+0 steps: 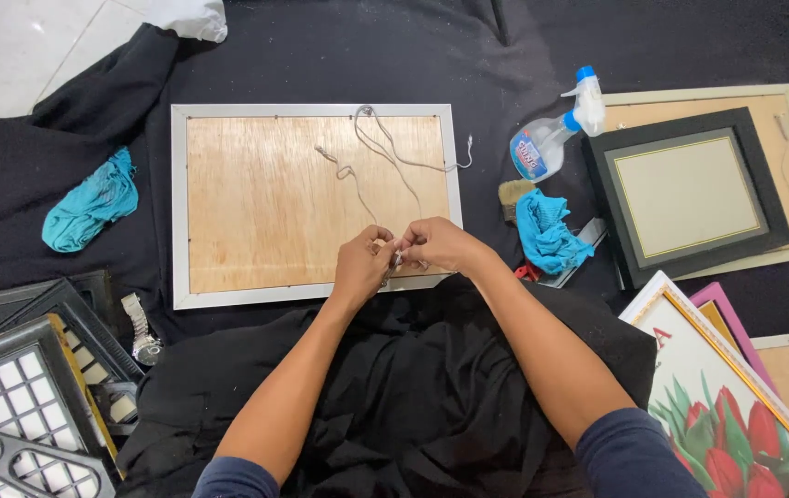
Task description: Cleaning the glass of a picture frame, inserting the backing board, and attaching a hanging wire by threading it through eyelets.
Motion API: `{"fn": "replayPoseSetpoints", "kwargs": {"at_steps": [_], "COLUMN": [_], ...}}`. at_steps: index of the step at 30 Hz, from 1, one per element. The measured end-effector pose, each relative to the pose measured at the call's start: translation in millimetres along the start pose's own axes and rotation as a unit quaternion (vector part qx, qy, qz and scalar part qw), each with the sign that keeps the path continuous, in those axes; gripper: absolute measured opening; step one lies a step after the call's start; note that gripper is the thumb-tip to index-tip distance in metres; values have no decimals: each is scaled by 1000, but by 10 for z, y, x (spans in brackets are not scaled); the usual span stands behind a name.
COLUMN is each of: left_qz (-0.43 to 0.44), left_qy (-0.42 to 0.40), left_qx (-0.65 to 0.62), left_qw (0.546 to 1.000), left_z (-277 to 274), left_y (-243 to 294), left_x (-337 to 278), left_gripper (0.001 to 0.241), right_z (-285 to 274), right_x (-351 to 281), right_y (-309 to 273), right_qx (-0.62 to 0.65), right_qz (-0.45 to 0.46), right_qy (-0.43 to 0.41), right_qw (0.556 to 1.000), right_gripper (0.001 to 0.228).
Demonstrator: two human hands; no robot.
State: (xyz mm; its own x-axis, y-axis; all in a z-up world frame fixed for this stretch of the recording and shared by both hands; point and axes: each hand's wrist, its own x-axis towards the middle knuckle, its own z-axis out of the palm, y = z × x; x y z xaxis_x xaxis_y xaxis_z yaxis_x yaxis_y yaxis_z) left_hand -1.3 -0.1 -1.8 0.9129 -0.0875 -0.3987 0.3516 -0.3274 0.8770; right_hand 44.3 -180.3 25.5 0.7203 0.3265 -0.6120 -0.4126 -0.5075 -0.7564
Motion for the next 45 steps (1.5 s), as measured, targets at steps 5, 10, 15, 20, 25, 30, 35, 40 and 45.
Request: {"fn": "replayPoseSetpoints", "kwargs": {"at_steps": [5,10,15,20,25,30,35,40,45], "left_qz": [11,18,15,-20,-49,1,20,44,172], "left_qy": [2,1,5,-35,-118,-104,-100,-100,-49], "left_qx": [15,19,18,20,63,105,126,157,257], "left_qw": [1000,1000,1000,999,990,989,987,982,950], "left_z": [1,-3,0,-74,-133,-97,-64,0,75], "left_y": [12,8,-17,18,67,31,-13,-98,-100], "left_x": [-11,-14,9,24,-11,-6,3,73,-35], "left_gripper": [20,21,19,33,64,45,32,16,36], "right_z": [3,5,31,50,75,100,140,75,8], "right_x": [-32,-63,-41,-105,-79,-66,-14,-36,106], "right_y": [-34,-72,-49,-143,-118,-126,-52,-84,119], "right_qx": [28,37,54,39,42,-83,-291,-288,-212], "right_qz": [14,21,26,31,38,8,-27,-4,43], "right_qy": [5,13,27,50,68,85,24,-6,7], "right_qw": [999,999,998,997,996,993,956,958,976], "right_gripper": [21,21,23,18,17,22,28,35,36]}}
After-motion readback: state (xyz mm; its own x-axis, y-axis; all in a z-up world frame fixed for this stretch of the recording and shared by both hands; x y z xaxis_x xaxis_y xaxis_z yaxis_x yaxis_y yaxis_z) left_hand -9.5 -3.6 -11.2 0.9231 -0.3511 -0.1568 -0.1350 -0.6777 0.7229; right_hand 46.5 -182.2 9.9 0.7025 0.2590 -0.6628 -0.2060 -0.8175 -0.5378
